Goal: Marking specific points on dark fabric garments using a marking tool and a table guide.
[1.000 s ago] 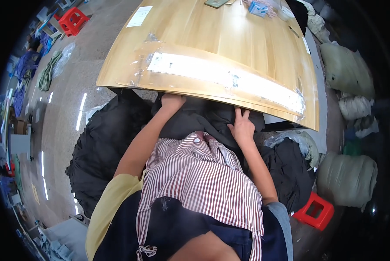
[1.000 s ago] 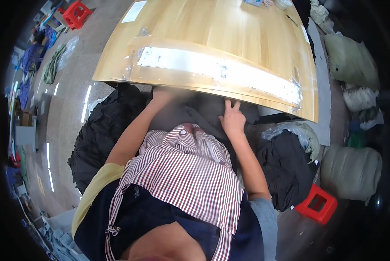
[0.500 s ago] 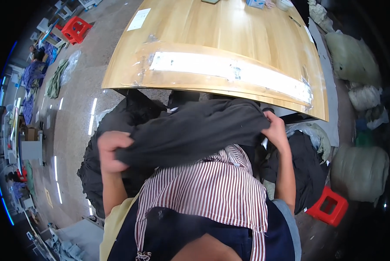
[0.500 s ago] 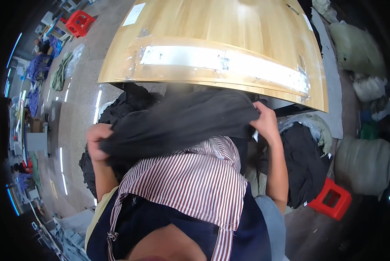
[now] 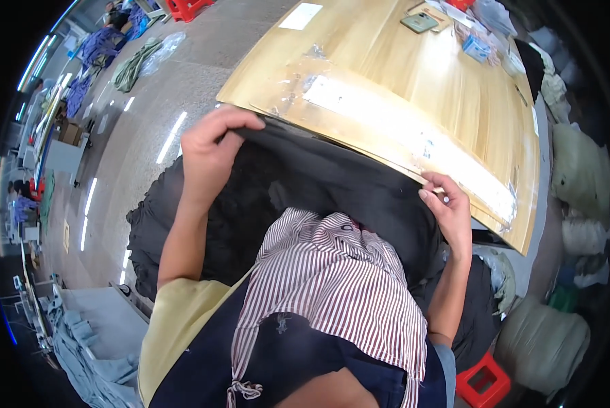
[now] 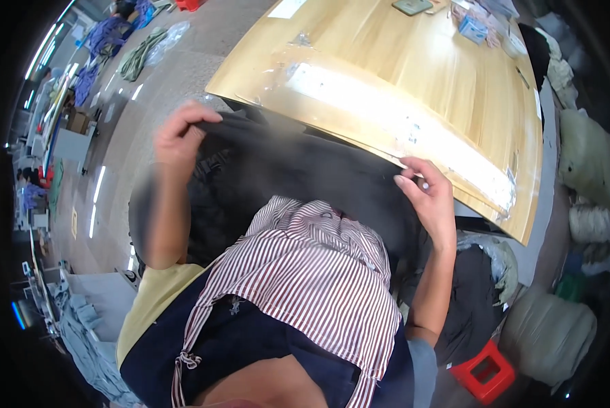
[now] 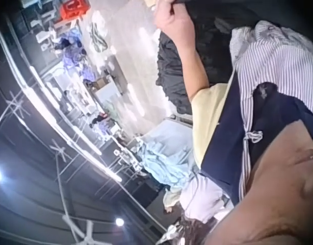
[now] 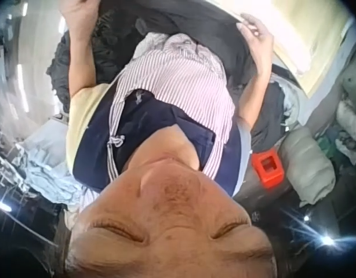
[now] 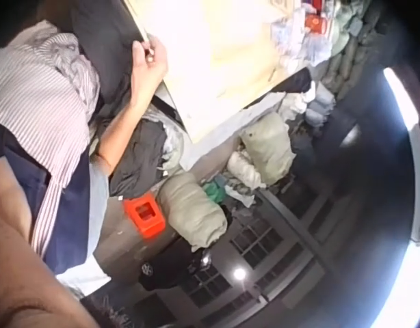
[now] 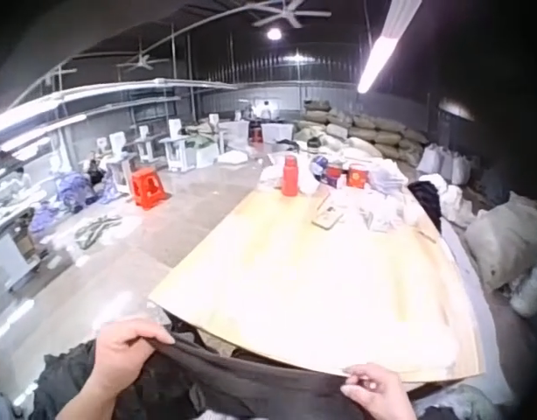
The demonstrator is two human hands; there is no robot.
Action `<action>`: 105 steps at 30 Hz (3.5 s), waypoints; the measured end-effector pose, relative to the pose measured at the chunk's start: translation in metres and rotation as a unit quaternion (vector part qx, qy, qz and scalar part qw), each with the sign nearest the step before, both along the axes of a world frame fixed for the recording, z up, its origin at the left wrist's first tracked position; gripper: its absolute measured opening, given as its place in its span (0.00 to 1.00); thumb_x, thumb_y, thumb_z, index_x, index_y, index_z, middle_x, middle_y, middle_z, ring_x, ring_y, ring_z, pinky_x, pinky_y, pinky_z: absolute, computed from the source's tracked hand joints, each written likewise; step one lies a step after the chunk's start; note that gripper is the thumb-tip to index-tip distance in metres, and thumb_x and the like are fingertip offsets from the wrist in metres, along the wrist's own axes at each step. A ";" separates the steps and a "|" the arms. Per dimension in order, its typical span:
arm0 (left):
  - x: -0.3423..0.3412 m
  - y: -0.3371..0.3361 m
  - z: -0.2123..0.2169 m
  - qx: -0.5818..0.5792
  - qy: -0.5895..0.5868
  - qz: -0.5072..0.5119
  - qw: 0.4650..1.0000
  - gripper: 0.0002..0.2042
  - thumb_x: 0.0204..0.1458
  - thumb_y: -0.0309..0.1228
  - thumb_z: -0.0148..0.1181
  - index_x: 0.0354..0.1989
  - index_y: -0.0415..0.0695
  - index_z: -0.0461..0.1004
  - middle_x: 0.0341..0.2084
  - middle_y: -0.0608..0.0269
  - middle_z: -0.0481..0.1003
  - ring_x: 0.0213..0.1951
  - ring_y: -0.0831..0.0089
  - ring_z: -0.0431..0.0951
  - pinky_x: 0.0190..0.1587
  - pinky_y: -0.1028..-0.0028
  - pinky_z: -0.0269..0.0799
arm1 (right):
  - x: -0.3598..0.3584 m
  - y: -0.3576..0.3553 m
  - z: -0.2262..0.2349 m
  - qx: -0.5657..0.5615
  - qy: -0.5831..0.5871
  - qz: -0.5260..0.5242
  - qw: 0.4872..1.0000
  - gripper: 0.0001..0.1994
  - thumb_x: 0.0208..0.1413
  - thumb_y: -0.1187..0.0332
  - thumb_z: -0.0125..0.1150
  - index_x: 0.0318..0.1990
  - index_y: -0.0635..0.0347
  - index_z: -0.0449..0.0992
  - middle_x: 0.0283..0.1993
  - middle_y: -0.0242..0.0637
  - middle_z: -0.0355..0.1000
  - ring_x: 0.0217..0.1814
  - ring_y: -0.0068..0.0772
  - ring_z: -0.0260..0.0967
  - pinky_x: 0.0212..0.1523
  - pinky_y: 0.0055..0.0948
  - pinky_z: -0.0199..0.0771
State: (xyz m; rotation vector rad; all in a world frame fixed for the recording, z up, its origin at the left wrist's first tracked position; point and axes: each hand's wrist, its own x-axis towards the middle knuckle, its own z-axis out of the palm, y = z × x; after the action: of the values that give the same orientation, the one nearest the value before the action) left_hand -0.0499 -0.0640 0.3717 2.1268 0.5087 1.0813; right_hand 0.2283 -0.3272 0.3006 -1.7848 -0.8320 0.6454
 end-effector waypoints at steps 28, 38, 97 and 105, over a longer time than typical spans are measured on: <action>0.020 -0.015 -0.192 -0.131 0.335 -0.196 0.912 0.11 0.45 0.33 0.66 0.37 0.44 0.78 0.26 0.61 0.76 0.32 0.62 0.73 0.39 0.67 0.70 | -0.028 0.028 -0.010 -0.046 -0.038 0.167 0.984 0.06 0.54 0.78 0.59 0.38 0.65 0.78 0.36 0.34 0.75 0.40 0.26 0.72 0.42 0.22 0.70; -0.010 -0.019 -0.165 -0.079 0.515 -0.229 0.822 0.10 0.44 0.33 0.64 0.30 0.38 0.76 0.29 0.51 0.77 0.33 0.56 0.77 0.37 0.61 0.71 | -0.082 0.118 -0.070 -0.156 -0.184 0.369 0.898 0.13 0.55 0.59 0.58 0.38 0.58 0.81 0.38 0.41 0.78 0.42 0.48 0.74 0.45 0.40 0.73; 0.212 -0.041 -0.125 0.210 0.139 -0.196 0.948 0.17 0.47 0.31 0.64 0.45 0.40 0.73 0.53 0.51 0.70 0.59 0.51 0.65 0.62 0.54 0.59 | 0.068 0.096 -0.080 -0.008 -0.359 -0.183 0.915 0.06 0.48 0.68 0.66 0.34 0.53 0.75 0.33 0.34 0.73 0.30 0.42 0.73 0.30 0.35 0.71; 0.216 -0.048 -0.149 0.195 0.224 -0.196 0.934 0.24 0.53 0.38 0.60 0.57 0.41 0.68 0.61 0.52 0.64 0.64 0.48 0.59 0.63 0.48 0.54 | 0.084 0.097 -0.072 -0.001 -0.257 -0.152 0.954 0.06 0.50 0.70 0.64 0.36 0.58 0.78 0.34 0.37 0.73 0.32 0.39 0.73 0.33 0.33 0.72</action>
State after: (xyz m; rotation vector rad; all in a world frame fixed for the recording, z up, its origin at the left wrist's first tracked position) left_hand 0.1664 -0.1118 0.2230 2.6945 0.0503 0.4929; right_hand 0.3121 -0.2303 0.2285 -2.0615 -0.8650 -0.0305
